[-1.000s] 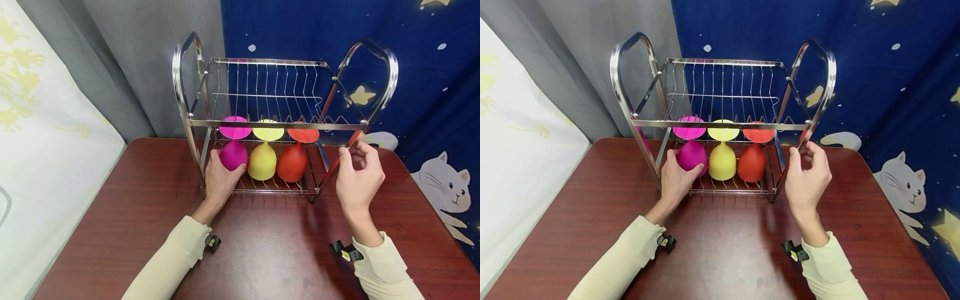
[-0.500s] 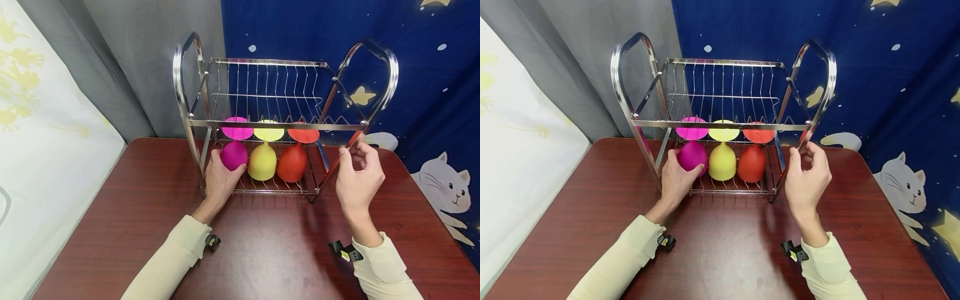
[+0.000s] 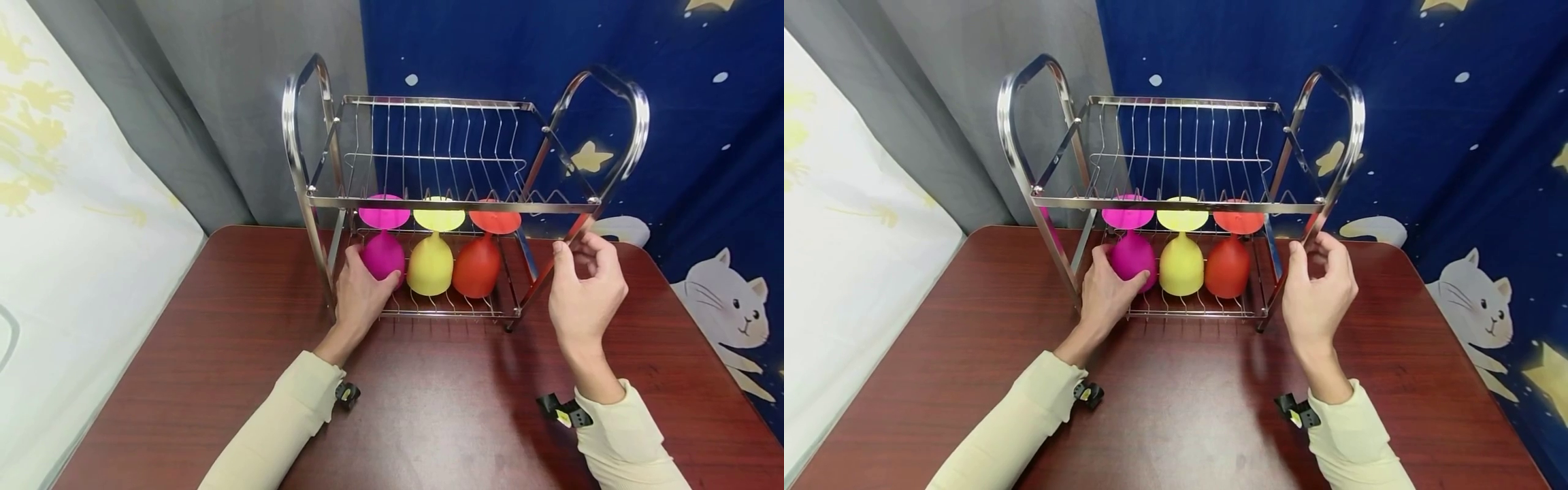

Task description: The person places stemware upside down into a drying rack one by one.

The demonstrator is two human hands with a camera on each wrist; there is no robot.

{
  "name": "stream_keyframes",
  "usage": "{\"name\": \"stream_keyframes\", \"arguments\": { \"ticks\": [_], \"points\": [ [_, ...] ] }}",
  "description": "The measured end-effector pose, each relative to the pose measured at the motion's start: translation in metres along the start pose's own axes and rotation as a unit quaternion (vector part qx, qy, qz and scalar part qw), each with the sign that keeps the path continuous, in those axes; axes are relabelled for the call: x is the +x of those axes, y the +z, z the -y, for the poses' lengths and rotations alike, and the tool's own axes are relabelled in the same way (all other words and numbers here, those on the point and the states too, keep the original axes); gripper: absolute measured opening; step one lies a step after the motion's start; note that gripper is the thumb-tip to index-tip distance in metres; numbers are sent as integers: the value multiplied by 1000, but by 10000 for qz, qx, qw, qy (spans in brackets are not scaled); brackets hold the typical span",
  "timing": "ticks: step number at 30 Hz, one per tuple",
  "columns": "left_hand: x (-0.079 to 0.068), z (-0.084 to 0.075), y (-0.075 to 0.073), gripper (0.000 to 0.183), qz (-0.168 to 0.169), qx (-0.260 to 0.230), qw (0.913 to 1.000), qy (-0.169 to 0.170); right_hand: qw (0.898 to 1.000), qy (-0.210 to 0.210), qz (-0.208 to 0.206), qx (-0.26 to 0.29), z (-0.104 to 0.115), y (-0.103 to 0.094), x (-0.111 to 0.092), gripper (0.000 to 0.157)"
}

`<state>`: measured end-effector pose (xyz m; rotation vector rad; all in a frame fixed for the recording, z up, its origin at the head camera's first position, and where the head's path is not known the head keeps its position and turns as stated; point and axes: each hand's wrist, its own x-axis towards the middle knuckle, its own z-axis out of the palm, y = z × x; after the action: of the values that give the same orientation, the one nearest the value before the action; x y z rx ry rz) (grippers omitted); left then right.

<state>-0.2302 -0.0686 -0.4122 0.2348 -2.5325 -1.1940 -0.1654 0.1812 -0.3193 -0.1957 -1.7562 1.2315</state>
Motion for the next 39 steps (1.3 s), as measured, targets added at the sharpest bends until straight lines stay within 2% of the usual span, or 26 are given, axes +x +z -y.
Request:
{"name": "stream_keyframes", "arguments": {
  "ticks": [5, 15, 21, 25, 28, 30, 34, 36, 39],
  "points": [
    [1, 1, 0, 83, -15, -30, 10000, 90, 10000, 17, 4, 11, 1, 0, 0, 20],
    [0, 1, 0, 84, 15, 282, 9987, 424, 9999, 81, 0, 99, 0, 1, 1, 20],
    [-5, 0, -2, 89, -190, 602, 9941, 879, 10000, 16, -2, 98, -25, 2, 6, 23],
    [-13, -2, -6, 89, -417, 1029, 9845, 1354, 9996, 43, -103, 267, -27, 0, 7, 25],
    [-21, -5, -12, 84, -618, 1391, 9721, 1783, 9977, -124, -393, 539, -19, -1, 5, 22],
    [-27, -8, -17, 78, -815, 1578, 9605, 2144, 9935, -506, -680, 755, -12, -1, 2, 18],
    [-35, -13, -27, 64, -1175, 1680, 9242, 3224, 9751, -1556, -1119, 1112, -1, 1, -4, 10],
    [-37, -17, -33, 59, -1117, 1608, 9021, 3845, 9655, -2091, -986, 1200, 0, 3, -7, 12],
    [-41, -23, -41, 59, -653, 1667, 8677, 4638, 9499, -2882, -112, 1207, -3, 2, -8, 23]
  ]
}}
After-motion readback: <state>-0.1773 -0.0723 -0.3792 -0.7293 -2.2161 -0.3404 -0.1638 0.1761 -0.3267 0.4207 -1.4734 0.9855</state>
